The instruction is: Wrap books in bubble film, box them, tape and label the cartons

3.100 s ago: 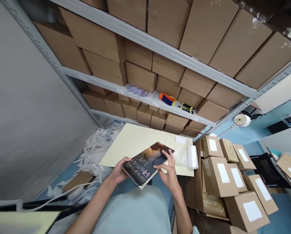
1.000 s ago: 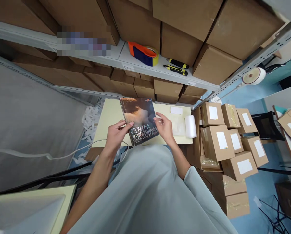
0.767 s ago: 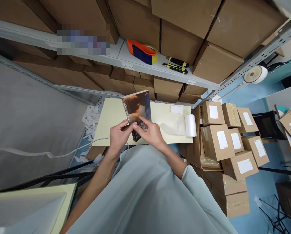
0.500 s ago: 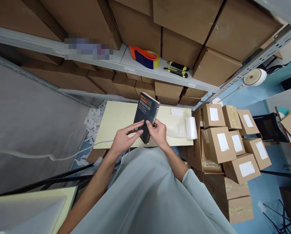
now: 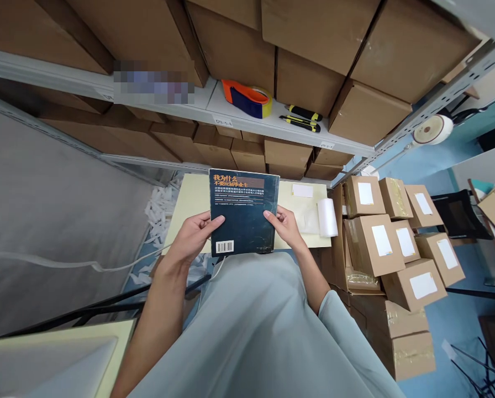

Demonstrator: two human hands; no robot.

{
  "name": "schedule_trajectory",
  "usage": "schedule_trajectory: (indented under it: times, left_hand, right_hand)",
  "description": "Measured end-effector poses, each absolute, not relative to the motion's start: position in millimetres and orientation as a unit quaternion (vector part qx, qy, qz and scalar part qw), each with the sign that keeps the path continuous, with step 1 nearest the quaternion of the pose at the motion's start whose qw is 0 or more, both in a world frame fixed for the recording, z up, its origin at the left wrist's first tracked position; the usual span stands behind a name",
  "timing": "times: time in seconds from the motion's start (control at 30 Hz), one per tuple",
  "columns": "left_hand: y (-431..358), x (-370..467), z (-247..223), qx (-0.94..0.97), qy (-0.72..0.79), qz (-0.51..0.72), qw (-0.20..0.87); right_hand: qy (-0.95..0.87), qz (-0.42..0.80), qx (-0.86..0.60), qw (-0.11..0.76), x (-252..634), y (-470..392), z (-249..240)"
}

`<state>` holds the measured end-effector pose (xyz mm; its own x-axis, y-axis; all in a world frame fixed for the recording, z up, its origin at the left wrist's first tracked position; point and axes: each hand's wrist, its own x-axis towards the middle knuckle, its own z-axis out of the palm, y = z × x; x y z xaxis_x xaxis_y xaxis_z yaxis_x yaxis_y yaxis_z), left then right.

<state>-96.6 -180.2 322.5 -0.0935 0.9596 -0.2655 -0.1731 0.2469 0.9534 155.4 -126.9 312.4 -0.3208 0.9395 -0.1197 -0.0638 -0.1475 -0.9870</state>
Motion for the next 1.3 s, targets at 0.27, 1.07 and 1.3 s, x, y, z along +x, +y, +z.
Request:
schedule_trajectory:
  times: [0.27, 1.07, 1.3]
  left_hand:
    - [-187, -88, 324, 0.365, 0.545, 0.520, 0.547]
    - [-201, -94, 315, 0.362, 0.576, 0.504, 0.533]
    - [-201, -94, 309, 0.362, 0.580, 0.500, 0.532]
  right_hand:
    - [-0.518, 0.607, -0.445, 0.406, 154, -128, 311]
    - [-0.517, 0.619, -0.431, 0.404, 148, -137, 309]
    - [-0.521, 0.614, -0.437, 0.401, 148, -139, 312]
